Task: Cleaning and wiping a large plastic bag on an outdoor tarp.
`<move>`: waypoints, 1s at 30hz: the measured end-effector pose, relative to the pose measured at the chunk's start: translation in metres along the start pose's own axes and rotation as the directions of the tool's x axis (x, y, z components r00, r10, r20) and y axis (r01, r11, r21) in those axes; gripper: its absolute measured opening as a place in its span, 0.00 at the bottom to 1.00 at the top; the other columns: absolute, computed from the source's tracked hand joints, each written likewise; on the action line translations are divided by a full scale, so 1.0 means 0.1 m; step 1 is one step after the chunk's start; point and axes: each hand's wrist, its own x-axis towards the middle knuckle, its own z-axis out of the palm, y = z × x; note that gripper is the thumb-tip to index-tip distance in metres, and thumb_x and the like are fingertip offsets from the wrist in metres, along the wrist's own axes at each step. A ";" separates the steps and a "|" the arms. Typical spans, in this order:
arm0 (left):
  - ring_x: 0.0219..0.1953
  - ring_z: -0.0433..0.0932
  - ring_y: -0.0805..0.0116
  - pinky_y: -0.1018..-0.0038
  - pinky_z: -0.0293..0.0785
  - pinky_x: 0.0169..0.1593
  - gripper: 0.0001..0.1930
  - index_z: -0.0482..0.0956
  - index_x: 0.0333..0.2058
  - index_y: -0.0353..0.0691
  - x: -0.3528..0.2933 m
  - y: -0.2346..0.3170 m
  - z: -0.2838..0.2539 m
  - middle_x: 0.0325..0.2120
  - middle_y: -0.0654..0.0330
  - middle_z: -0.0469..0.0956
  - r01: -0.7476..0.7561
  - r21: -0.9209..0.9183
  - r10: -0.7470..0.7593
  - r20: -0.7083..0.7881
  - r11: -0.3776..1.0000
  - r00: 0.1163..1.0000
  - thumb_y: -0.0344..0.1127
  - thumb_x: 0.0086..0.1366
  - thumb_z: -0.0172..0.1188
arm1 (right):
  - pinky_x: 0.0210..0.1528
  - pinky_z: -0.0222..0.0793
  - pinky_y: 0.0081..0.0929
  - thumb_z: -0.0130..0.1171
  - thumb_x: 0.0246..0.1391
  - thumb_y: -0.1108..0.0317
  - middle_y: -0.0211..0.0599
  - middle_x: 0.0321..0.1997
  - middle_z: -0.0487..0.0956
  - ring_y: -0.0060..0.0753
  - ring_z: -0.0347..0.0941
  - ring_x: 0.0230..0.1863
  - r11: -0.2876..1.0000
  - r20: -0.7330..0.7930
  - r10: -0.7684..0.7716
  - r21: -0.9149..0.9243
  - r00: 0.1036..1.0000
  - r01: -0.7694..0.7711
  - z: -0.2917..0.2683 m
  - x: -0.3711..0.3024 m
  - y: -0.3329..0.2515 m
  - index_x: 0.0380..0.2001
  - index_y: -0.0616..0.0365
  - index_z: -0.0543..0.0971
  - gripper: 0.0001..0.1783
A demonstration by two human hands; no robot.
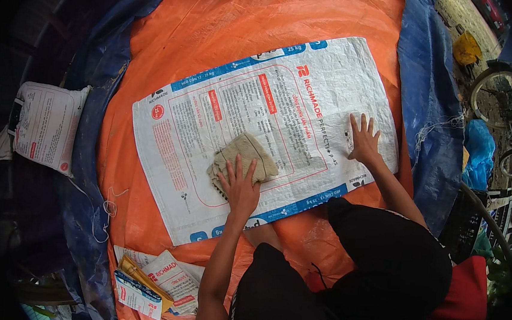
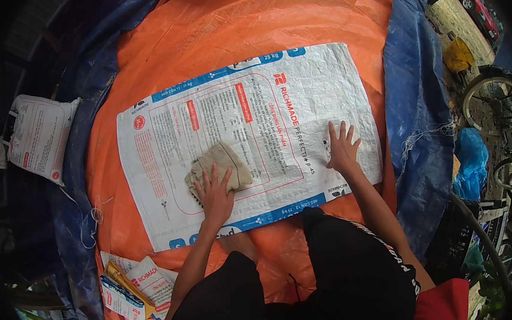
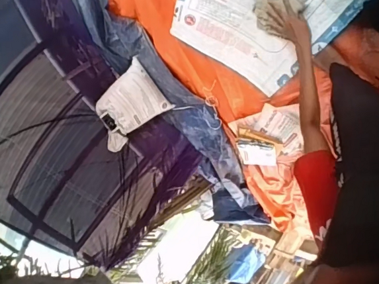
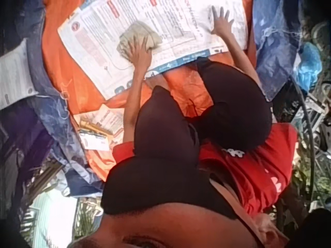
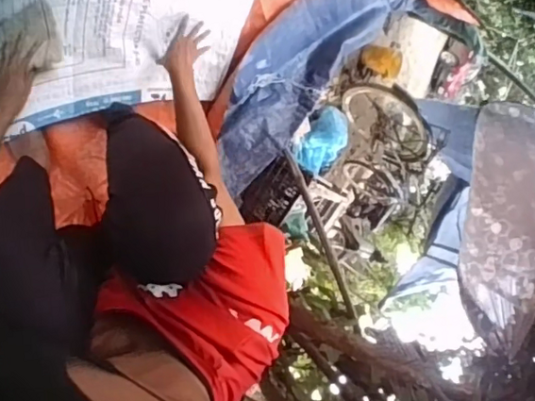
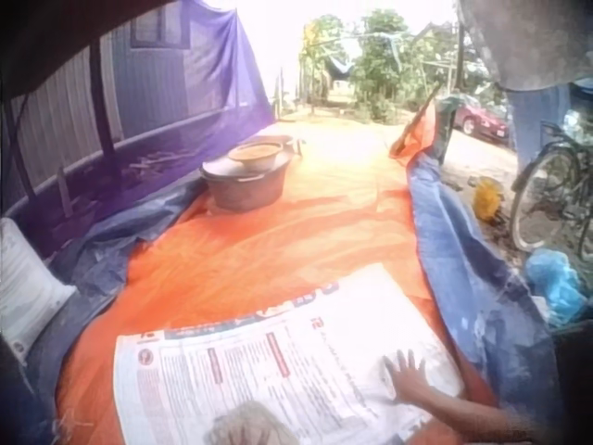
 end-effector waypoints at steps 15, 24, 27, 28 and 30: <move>0.77 0.44 0.49 0.38 0.34 0.74 0.41 0.59 0.71 0.72 1.28 -0.34 -0.02 0.76 0.63 0.47 -0.034 0.021 0.038 -0.245 0.999 0.969 0.42 0.60 0.65 | 0.67 0.60 0.61 0.58 0.55 0.67 0.82 0.73 0.47 0.89 0.54 0.68 0.934 0.022 0.323 -0.171 0.946 -0.314 0.65 0.47 -0.20 0.72 0.75 0.50 0.47; 0.77 0.42 0.50 0.38 0.35 0.73 0.46 0.53 0.73 0.70 0.48 -1.79 -0.58 0.77 0.64 0.43 0.406 0.264 -0.307 -0.348 0.875 0.886 0.40 0.59 0.66 | 0.69 0.49 0.76 0.88 0.17 0.67 0.84 0.70 0.14 1.01 0.28 0.69 0.965 0.376 0.259 -0.064 0.890 -0.254 0.20 0.47 -0.08 0.69 0.59 0.14 0.97; 0.77 0.43 0.50 0.40 0.37 0.74 0.44 0.54 0.73 0.68 0.44 -1.81 -0.59 0.77 0.64 0.44 0.413 0.294 -0.288 -0.385 0.862 0.877 0.41 0.60 0.65 | 0.69 0.48 0.77 0.89 0.17 0.64 0.82 0.70 0.11 1.00 0.26 0.70 0.971 0.410 0.232 -0.047 0.882 -0.233 0.22 0.47 0.02 0.70 0.50 0.13 0.98; 0.77 0.43 0.50 0.40 0.37 0.74 0.44 0.54 0.73 0.68 0.44 -1.82 -0.57 0.77 0.64 0.44 0.422 0.302 -0.294 -0.389 0.855 0.873 0.41 0.60 0.65 | 0.69 0.47 0.78 0.89 0.15 0.63 0.80 0.70 0.10 1.00 0.24 0.70 0.968 0.408 0.243 -0.047 0.880 -0.245 0.24 0.50 0.02 0.70 0.45 0.12 1.00; 0.77 0.45 0.51 0.42 0.37 0.74 0.42 0.56 0.72 0.67 0.45 -1.82 -0.50 0.76 0.63 0.47 0.405 0.262 -0.242 -0.488 0.876 0.839 0.42 0.61 0.63 | 0.69 0.47 0.78 0.90 0.13 0.64 0.80 0.70 0.10 0.99 0.25 0.70 0.959 0.385 0.279 -0.065 0.880 -0.276 0.23 0.52 0.01 0.70 0.43 0.12 1.01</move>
